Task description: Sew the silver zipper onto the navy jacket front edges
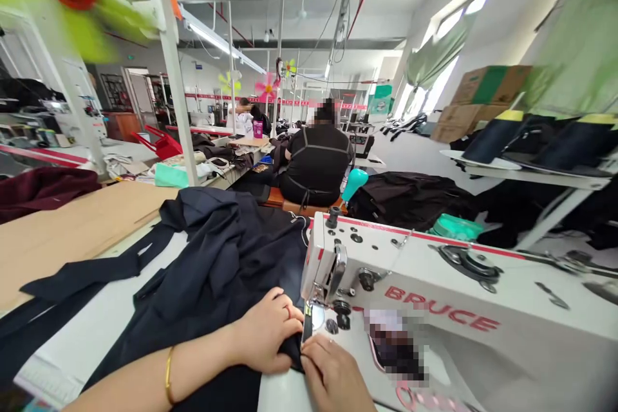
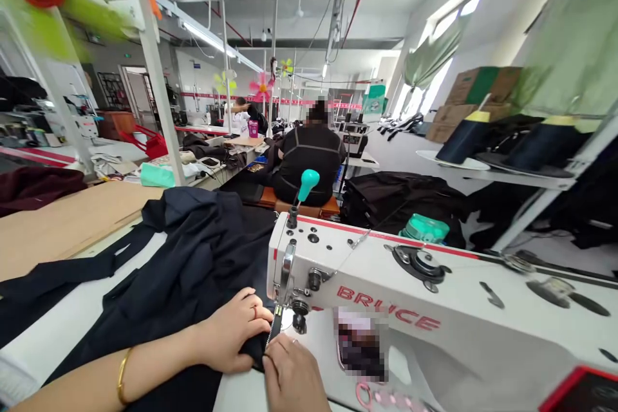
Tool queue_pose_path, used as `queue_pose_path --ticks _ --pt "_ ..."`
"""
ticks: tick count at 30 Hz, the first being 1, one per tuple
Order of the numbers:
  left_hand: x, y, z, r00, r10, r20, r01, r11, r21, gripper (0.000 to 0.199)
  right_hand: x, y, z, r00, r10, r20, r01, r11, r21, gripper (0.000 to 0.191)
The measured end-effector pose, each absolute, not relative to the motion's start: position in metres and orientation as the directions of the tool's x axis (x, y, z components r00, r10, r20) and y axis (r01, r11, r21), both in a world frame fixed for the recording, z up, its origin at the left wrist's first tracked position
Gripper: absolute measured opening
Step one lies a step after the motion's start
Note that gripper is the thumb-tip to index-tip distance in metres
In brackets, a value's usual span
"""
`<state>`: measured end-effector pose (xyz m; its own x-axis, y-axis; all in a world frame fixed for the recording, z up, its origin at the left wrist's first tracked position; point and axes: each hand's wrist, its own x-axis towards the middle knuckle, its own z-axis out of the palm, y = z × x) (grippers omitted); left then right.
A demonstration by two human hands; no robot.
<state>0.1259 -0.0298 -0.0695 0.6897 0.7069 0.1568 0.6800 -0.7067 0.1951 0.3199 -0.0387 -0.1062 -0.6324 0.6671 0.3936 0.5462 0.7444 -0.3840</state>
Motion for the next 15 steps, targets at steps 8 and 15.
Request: queue_pose_path --ticks 8,15 --pt "0.126 -0.031 -0.07 0.707 0.681 0.193 0.651 -0.733 0.2 0.039 0.318 -0.032 -0.114 -0.637 0.609 0.473 0.557 0.787 -0.264 0.018" --pt "0.123 -0.03 -0.075 0.696 0.677 0.24 0.643 -0.736 0.212 0.038 0.319 -0.024 -0.124 -0.681 0.54 0.495 0.554 0.821 -0.134 0.013"
